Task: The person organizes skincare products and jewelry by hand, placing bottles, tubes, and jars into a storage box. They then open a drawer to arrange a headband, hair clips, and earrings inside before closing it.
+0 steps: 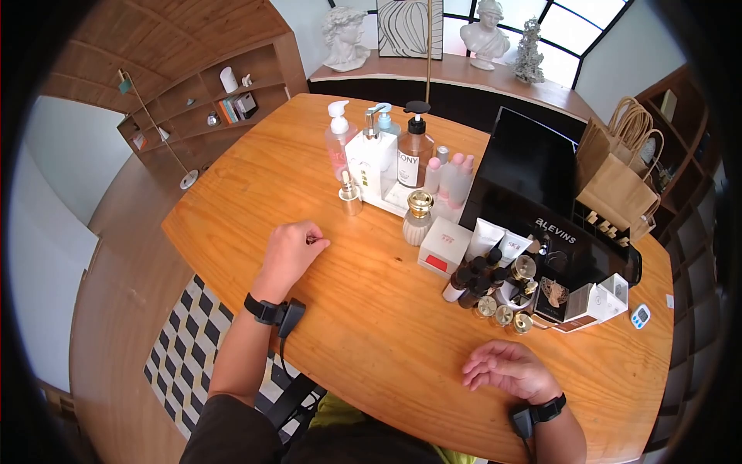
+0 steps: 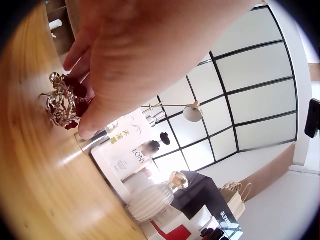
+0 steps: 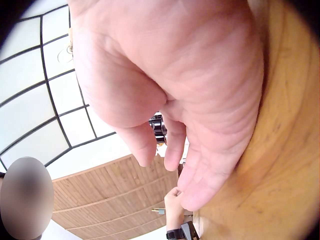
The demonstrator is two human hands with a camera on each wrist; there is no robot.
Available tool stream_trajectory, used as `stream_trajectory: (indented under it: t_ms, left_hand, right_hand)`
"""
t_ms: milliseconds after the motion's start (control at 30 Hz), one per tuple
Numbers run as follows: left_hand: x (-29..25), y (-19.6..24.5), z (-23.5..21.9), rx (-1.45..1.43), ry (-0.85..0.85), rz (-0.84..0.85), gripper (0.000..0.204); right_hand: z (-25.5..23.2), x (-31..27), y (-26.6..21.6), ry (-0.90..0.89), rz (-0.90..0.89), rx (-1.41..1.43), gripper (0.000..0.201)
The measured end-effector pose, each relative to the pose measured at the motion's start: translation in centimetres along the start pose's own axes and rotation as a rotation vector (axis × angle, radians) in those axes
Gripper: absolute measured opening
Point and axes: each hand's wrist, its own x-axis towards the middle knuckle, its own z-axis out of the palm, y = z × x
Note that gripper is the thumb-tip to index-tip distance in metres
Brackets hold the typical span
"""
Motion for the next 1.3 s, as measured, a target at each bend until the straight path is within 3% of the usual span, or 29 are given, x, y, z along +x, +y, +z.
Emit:
stream_trajectory:
  t_ms: [333, 467, 667, 733, 833, 967, 1167, 1300]
  left_hand:
    - [-1.3, -0.9, -1.0, -0.293, -0.037, -0.121, 0.015]
    - [-1.7, -2.3, -1.4, -0.298, 0.006, -0.112, 0.016]
    - [-1.6, -1.3, -4.0, -0.115, -0.172, -0.123, 0.033]
    - [-1.7, -1.6, -4.0, -0.018, -0.228, -0.013, 0.048]
    - [-1.5, -1.4, -4.0, 0.034, -0.32, 0.034, 0.053]
    - [-1.1, -1.7, -3.0, 0.036, -0.341, 0.07, 0.05]
    - [-1.0, 1.3, -2.8, 0.153, -0.346, 0.12, 0.036]
    - [-2.8, 5.4, -1.3, -0.222, -0.423, 0.202, 0.038]
  right_hand:
    - [-0.3, 0.0, -0.1, -0.042, 0.002, 0.019, 0.03]
    - [-0.1, 0.1, 0.0, -0.012, -0.012, -0.013, 0.028]
    - [0.1, 0.0, -0.1, -0.006, -0.017, -0.013, 0.029]
    - [0.0, 0.1, -0.1, -0.008, -0.018, -0.01, 0.029]
    - [-0.2, 0.1, -0.1, -0.049, -0.013, 0.031, 0.029]
    - [-0.2, 0.1, -0.2, -0.05, -0.012, 0.035, 0.028]
    - [-0.1, 0.0, -0.2, -0.056, -0.016, 0.023, 0.028]
    - [-0.3, 0.1, -0.1, -0.055, -0.005, 0.018, 0.03]
